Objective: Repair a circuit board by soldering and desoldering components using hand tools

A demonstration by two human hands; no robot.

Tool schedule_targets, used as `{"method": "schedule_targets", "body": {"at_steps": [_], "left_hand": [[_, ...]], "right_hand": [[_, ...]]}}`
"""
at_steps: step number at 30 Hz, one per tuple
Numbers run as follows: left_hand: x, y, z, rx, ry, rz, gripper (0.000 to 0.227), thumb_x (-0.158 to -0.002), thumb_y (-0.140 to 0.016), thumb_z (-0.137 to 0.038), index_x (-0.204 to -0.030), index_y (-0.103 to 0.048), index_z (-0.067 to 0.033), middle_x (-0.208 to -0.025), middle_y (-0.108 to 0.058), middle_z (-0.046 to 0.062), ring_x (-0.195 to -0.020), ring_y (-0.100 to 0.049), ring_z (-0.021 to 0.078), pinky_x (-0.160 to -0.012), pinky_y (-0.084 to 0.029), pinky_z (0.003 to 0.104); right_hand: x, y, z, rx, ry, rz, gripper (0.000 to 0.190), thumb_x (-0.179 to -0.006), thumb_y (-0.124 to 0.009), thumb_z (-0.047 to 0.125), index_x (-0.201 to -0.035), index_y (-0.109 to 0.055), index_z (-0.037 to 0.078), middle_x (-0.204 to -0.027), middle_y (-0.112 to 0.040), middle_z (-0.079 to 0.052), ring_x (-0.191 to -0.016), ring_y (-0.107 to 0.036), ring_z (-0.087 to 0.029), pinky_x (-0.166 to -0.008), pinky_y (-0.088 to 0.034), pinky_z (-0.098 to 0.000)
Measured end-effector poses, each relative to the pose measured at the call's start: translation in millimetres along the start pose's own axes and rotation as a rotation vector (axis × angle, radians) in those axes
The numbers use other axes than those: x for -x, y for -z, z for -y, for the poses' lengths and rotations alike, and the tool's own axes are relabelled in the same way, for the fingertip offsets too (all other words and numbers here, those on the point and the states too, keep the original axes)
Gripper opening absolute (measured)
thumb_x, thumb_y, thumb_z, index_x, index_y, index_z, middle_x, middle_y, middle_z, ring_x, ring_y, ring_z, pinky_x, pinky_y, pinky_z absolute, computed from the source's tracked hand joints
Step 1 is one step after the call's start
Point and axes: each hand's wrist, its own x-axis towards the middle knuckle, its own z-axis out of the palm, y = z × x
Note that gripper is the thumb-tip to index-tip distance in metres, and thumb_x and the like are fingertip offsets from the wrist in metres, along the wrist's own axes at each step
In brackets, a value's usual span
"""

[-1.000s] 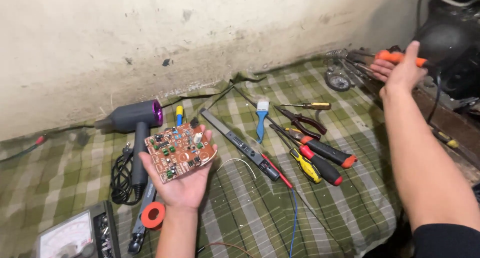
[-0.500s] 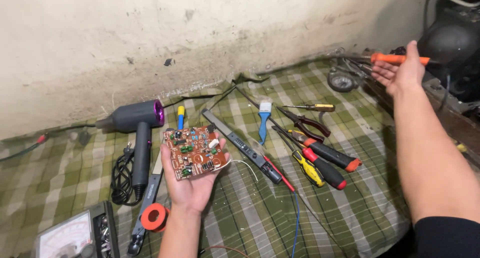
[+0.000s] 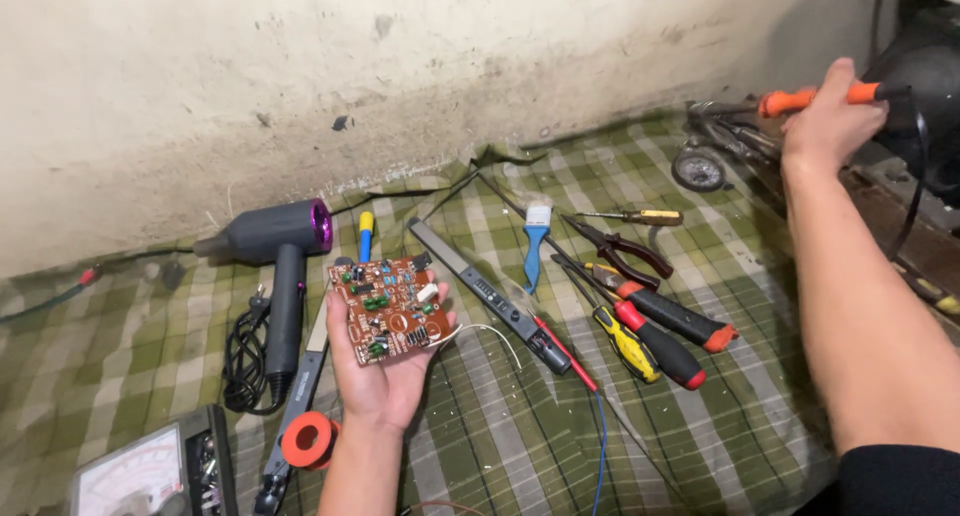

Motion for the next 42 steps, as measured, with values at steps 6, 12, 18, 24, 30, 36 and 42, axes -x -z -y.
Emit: {"method": "schedule_targets", "body": {"at_steps": [6,12,18,24,30,36,42], "left_hand": [[-0.7,0.7,0.3,0.004,0.009,0.002,0.083,-0.087,-0.053,-0.067,-0.134,-0.059,0.0008,-0.122,-0.066,0.025,-0.111,-0.065,0.0396,-0.085,-0.055,0.052],[4.0,-0.2,-2.5,0.141,-0.049,0.158,0.081,-0.088,-0.058,-0.066,-0.136,-0.058,0.0003,-0.128,-0.062,0.029,-0.117,-0.060,0.0443,-0.088,-0.052,0.053],[3.0,2.1,-3.7,0.177,-0.097,0.203,0.079,-0.087,-0.061,-0.064,-0.139,-0.057,-0.0045,-0.132,-0.060,0.030,-0.121,-0.059,0.0461,-0.087,-0.053,0.053],[2.0,3.2,-1.9,0.098,-0.075,0.138,0.083,-0.089,-0.056,-0.064,-0.139,-0.055,0.0018,-0.129,-0.063,0.029,-0.117,-0.062,0.0426,-0.086,-0.053,0.052],[6.2,-3.6,-3.1,0.094,-0.068,0.155,0.085,-0.087,-0.058,-0.064,-0.141,-0.054,0.0011,-0.132,-0.062,0.030,-0.120,-0.061,0.0438,-0.087,-0.052,0.052],[7.7,-4.5,-3.7,0.220,0.031,0.360,0.088,-0.085,-0.069,-0.059,-0.147,-0.048,0.0006,-0.146,-0.053,0.029,-0.124,-0.056,0.0518,-0.094,-0.052,0.058],[14.9,-5.4,-5.0,0.251,0.083,0.336,0.091,-0.086,-0.064,-0.064,-0.148,-0.049,0.0009,-0.141,-0.056,0.032,-0.124,-0.057,0.0536,-0.095,-0.051,0.060]], "right_hand": [[23.8,50.2,2.8,0.321,0.445,0.498,0.025,-0.114,-0.068,0.015,-0.090,-0.064,0.008,-0.072,-0.059,-0.005,-0.064,-0.059,-0.015,-0.056,-0.043,-0.0312],[16.7,47.5,4.3,0.066,0.120,0.197,0.024,-0.102,-0.075,0.019,-0.083,-0.061,0.012,-0.064,-0.062,-0.005,-0.046,-0.055,-0.012,-0.040,-0.037,-0.0293],[20.9,50.3,-2.1,0.388,0.363,0.219,0.034,-0.109,-0.076,0.024,-0.080,-0.061,0.015,-0.069,-0.061,0.000,-0.065,-0.059,-0.012,-0.063,-0.047,-0.0330],[27.5,40.2,5.4,0.667,0.614,0.148,0.037,-0.106,-0.071,0.036,-0.075,-0.066,0.016,-0.072,-0.064,0.000,-0.077,-0.055,-0.023,-0.070,-0.042,-0.0412],[48.7,26.6,13.1,0.367,0.049,0.393,0.033,-0.111,-0.073,0.041,-0.089,-0.066,0.017,-0.067,-0.068,0.001,-0.052,-0.060,-0.007,-0.054,-0.050,-0.0227],[55.4,44.2,-39.8,0.040,-0.635,0.553,0.030,-0.098,-0.070,0.040,-0.121,-0.065,0.022,-0.108,-0.074,0.000,-0.095,-0.077,-0.017,-0.085,-0.065,-0.0326],[132.0,38.7,-39.2,0.924,0.284,1.015,0.041,-0.095,-0.072,0.035,-0.133,-0.072,0.020,-0.118,-0.072,-0.011,-0.104,-0.067,-0.028,-0.087,-0.052,-0.0409]]}}
